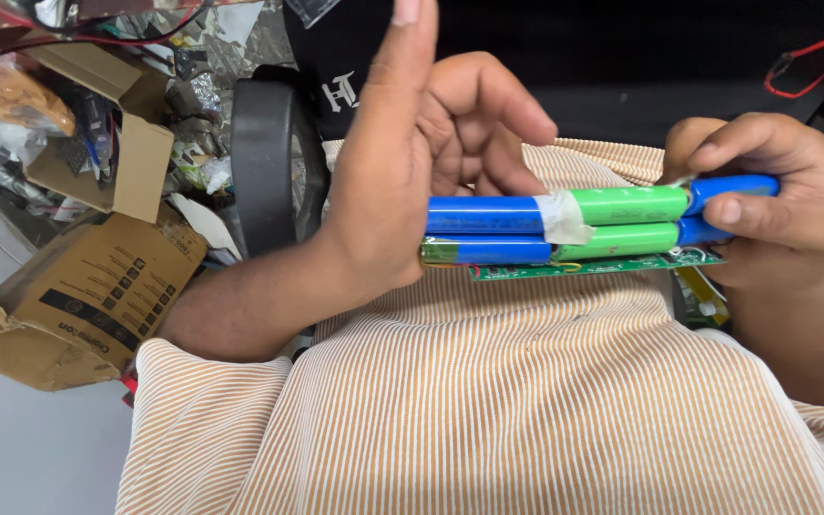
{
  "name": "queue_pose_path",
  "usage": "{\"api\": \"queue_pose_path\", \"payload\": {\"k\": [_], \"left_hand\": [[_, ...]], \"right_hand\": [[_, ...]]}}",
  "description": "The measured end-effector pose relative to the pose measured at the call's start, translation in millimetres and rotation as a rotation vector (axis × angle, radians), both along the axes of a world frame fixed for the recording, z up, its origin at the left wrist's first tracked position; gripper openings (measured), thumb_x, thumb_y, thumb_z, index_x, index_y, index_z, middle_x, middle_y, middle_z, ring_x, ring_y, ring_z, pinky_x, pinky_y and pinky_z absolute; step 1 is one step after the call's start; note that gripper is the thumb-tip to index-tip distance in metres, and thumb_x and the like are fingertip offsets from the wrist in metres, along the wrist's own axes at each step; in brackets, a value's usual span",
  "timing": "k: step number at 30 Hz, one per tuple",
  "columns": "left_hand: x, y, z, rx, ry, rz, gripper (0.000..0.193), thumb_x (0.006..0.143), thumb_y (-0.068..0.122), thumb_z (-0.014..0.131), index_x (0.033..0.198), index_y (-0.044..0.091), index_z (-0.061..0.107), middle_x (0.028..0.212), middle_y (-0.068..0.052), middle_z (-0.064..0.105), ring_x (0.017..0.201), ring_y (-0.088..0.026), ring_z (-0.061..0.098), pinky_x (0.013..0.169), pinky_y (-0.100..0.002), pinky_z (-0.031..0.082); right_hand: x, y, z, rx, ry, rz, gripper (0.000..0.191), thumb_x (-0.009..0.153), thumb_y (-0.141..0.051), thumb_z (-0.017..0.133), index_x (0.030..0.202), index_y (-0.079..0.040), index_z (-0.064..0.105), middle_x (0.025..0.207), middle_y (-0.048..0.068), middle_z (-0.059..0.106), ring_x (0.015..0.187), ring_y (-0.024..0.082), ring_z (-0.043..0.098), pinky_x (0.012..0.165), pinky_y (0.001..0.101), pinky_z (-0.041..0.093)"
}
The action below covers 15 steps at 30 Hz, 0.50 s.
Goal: The person sits in a chair and disassembles a laptop battery pack. They remove rubber bands from the black casing, slide off the plastic housing, separate the 18650 battery cells and circuit board from the shell, and hold up the exposed cell pack and empty casing.
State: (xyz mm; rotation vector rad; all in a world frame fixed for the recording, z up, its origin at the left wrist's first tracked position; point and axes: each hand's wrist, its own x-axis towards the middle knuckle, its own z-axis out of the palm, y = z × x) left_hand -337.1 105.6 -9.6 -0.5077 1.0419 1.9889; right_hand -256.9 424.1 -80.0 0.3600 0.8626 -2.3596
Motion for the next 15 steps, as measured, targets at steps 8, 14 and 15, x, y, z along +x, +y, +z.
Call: {"api": "queue_pose_path", "payload": {"k": [8,14,15], "left_hand": [[-4.5,5.9,-5.6,0.011,-0.053,0.013,0.076,0.106,0.057,0.019,0.100,-0.004,0.063,0.078,-0.022,0.071,0.067,-0.023,0.072,0.060,-0.032,0.059],[-4.4,8.7,-2.8,-0.036,0.049,-0.005,0.074,0.110,0.055,0.021,0.103,-0.005,0.064,0.079,-0.022,0.071,0.070,-0.023,0.073,0.064,-0.032,0.061],[-4.2,8.8,-2.2,-0.060,0.092,-0.018,0.074,0.111,0.056,0.021,0.102,-0.004,0.064,0.078,-0.021,0.071,0.069,-0.022,0.073,0.064,-0.031,0.062]], "right_hand": [[0.9,10.8,1.6,0.050,0.178,0.042,0.016,0.104,-0.005,0.065,0.116,0.005,0.067,0.107,0.030,0.063,0.084,0.025,0.072,0.076,0.0293,0.063],[8.2,13.0,-3.5,0.103,0.085,-0.006,0.028,0.110,-0.019,0.056,0.122,0.006,0.063,0.102,0.033,0.064,0.074,0.027,0.071,0.065,0.0306,0.062],[9.6,13.8,-5.8,0.097,0.068,-0.016,0.034,0.111,-0.024,0.053,0.123,0.006,0.062,0.101,0.033,0.064,0.073,0.027,0.071,0.064,0.0310,0.062]]}}
